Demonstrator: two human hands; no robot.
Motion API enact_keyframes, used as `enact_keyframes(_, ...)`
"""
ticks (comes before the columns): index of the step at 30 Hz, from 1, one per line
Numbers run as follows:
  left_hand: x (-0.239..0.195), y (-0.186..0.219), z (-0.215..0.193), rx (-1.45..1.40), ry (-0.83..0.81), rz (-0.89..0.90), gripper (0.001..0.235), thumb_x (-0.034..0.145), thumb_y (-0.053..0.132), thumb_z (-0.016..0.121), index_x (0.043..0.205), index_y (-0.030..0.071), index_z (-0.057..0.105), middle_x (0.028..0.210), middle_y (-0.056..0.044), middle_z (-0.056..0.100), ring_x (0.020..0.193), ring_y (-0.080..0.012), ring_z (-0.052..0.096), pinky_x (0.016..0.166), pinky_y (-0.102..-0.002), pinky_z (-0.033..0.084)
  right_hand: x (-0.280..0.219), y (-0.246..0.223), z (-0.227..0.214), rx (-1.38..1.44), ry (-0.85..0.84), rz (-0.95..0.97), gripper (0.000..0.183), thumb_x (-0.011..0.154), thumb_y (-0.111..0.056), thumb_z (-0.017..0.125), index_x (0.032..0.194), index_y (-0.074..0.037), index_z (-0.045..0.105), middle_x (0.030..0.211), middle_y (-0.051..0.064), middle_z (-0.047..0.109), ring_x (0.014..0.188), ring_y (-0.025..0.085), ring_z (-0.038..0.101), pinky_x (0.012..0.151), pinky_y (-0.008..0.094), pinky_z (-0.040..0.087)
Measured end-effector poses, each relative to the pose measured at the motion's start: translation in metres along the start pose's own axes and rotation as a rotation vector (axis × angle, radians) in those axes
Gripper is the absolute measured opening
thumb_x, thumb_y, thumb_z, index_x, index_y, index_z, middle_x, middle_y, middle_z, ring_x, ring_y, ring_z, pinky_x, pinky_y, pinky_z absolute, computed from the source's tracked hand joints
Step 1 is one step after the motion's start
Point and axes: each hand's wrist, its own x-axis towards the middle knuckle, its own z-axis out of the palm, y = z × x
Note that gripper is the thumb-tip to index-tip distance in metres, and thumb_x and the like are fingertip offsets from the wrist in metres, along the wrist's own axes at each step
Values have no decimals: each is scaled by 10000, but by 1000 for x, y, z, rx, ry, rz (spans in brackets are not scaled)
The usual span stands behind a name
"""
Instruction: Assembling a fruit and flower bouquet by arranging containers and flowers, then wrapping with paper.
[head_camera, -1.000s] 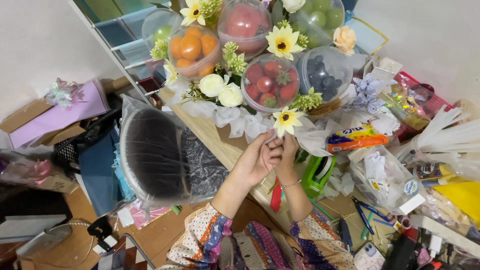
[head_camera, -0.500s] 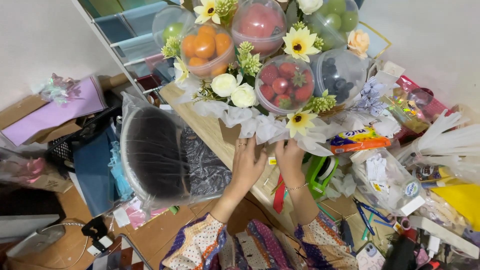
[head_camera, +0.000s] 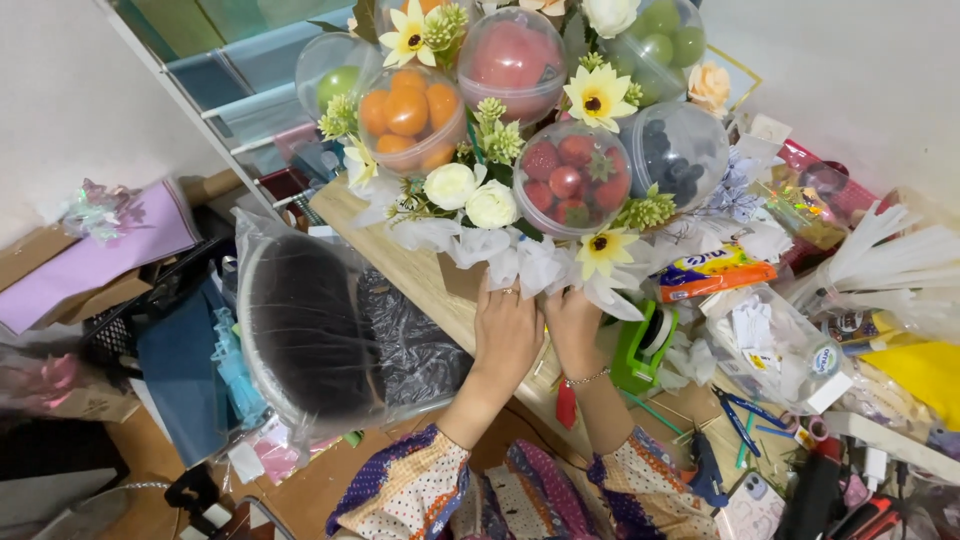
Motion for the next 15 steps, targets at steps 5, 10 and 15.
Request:
enact_keyframes(5, 2, -3, -2, 5, 17, 22, 483, 783, 95, 692, 1245, -43, 663, 1031, -216, 698, 1077, -383, 671, 1164, -547, 386, 4, -4, 8, 29, -18, 39, 372, 910, -97, 735, 1224, 53, 601, 1212, 237, 618, 1193, 389, 563, 1073, 493, 410)
enact_keyframes(10, 5, -6, -11, 49, -7, 50, 457, 758, 114, 722, 1193, -23, 687, 976, -173, 687, 1020, -348, 675, 1143, -531, 406, 4, -3, 1, 70, -31, 85, 454, 916, -96, 732, 1319, 57, 592, 1319, 235, 622, 1279, 376, 549, 1131, 497, 389)
enact_keyframes(15, 16, -4, -19, 108, -39, 61, 429, 740, 138, 762, 1147, 9, 715, 902, -138, 686, 943, -321, 685, 1088, -520, 449, -3, 7, -19, 140, -16, 224, 462, 924, -121, 731, 1363, -30, 619, 1355, 139, 669, 1334, 244, 554, 1177, 463, 372)
